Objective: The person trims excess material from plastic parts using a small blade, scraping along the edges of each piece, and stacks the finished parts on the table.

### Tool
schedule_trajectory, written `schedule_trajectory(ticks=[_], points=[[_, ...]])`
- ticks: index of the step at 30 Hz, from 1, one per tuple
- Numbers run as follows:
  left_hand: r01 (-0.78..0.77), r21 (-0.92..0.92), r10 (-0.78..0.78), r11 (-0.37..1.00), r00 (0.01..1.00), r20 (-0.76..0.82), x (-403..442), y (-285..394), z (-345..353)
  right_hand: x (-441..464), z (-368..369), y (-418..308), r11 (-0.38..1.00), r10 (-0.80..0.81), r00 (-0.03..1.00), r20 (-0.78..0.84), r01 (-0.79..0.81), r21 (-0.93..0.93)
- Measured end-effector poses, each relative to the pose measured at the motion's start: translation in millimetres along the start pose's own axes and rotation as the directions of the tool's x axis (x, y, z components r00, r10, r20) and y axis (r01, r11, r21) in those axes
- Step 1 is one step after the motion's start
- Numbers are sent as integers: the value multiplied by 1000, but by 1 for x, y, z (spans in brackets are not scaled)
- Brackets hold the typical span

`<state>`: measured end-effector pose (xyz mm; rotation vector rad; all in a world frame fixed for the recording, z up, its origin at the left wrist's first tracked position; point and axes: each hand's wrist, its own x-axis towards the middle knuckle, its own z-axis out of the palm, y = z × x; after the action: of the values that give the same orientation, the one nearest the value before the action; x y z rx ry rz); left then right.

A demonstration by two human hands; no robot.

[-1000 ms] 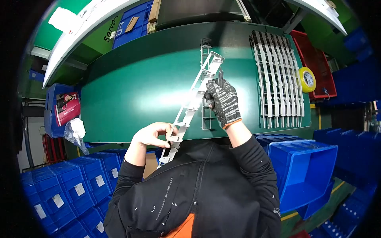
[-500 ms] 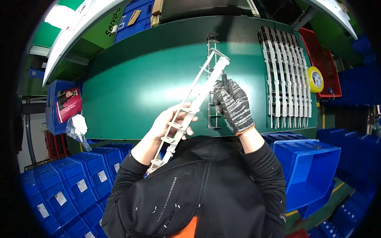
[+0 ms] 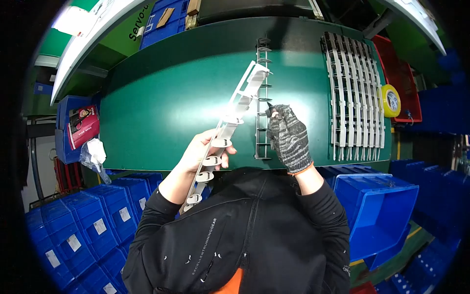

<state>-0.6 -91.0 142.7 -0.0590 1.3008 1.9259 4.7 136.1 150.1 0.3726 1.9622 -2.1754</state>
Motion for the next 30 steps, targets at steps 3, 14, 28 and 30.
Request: schedule_trajectory(ticks=[3,14,28,30], points=[[-74,40,75,996,997,-30,0,2,3,-1,-3,1,875,-307,945,114,328,-355],[-48,35,48,998,999,5,3,-3,10,1,-9,-1,605,-441,849,291,521,-602],[29,37,-29,999,999,-17,4,-1,15,-27,2,-3,589,-484,853,194,482,-649],[38,47,-37,998,999,-30,5,-1,17,-28,4,-2,586,-464,870,168,444,-679]])
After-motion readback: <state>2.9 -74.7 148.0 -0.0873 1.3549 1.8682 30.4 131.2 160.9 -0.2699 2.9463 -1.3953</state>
